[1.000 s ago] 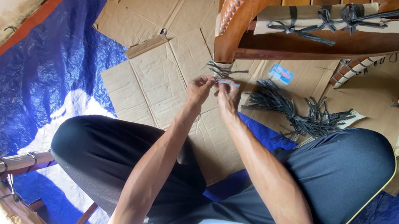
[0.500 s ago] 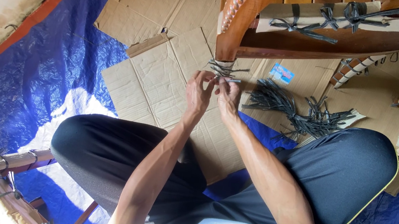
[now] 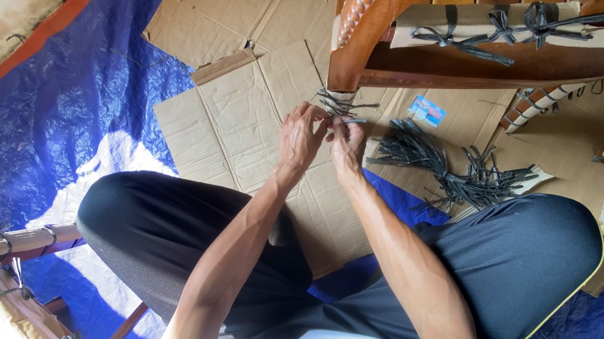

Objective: The person ties plastic strips around the legs and frame of a wooden chair to secure padding.

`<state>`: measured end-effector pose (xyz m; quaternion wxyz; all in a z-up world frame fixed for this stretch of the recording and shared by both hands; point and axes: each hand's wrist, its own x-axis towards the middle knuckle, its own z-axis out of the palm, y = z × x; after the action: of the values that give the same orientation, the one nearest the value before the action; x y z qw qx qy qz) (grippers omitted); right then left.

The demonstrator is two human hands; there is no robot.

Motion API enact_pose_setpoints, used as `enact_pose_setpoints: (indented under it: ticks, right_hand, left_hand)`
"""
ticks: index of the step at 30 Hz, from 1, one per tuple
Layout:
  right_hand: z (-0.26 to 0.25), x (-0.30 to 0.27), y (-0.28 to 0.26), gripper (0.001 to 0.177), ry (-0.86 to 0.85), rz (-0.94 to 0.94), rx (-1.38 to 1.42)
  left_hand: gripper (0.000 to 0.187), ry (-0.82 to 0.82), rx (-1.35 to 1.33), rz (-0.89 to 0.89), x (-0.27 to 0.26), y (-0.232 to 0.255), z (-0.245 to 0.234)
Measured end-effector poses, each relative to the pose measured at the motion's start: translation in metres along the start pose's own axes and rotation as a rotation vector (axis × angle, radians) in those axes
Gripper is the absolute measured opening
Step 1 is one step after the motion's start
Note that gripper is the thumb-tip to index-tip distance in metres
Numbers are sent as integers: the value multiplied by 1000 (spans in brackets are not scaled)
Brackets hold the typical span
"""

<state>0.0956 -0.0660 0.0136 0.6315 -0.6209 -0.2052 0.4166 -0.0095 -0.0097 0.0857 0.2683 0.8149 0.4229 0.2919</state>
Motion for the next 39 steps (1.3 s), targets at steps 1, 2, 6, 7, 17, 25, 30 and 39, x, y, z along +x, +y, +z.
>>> enact_pose_setpoints:
  ticks: [1, 2, 6, 7, 17, 25, 30, 39]
  right_hand:
    - [-1, 0, 3, 27, 0, 1, -1]
    - [-2, 1, 5, 29, -2, 20, -7]
    - [4, -5, -18, 31, 34, 115, -66]
    - [2, -3, -17, 31, 35, 116, -66]
    - [-34, 24, 29, 33, 15, 246, -166]
    - [-97, 7, 47, 14, 159, -63, -357]
    - [-151, -17, 7, 30, 512, -352, -843]
    - [-235, -34, 23, 73, 520, 165, -1106]
  left_hand:
    - [7, 0, 0, -1, 1, 3, -2]
    - [10, 10, -30, 5, 2, 5, -4]
    - [11, 93, -153, -37, 0, -6, 11]
    - [11, 93, -154, -37, 3, -13, 17]
    - [8, 162, -296, -61, 10, -37, 40]
    - [17, 152, -454, -58, 8, -44, 44]
    - [23, 155, -542, -410, -18, -78, 73]
    - [21, -154, -370, -457, -67, -114, 141]
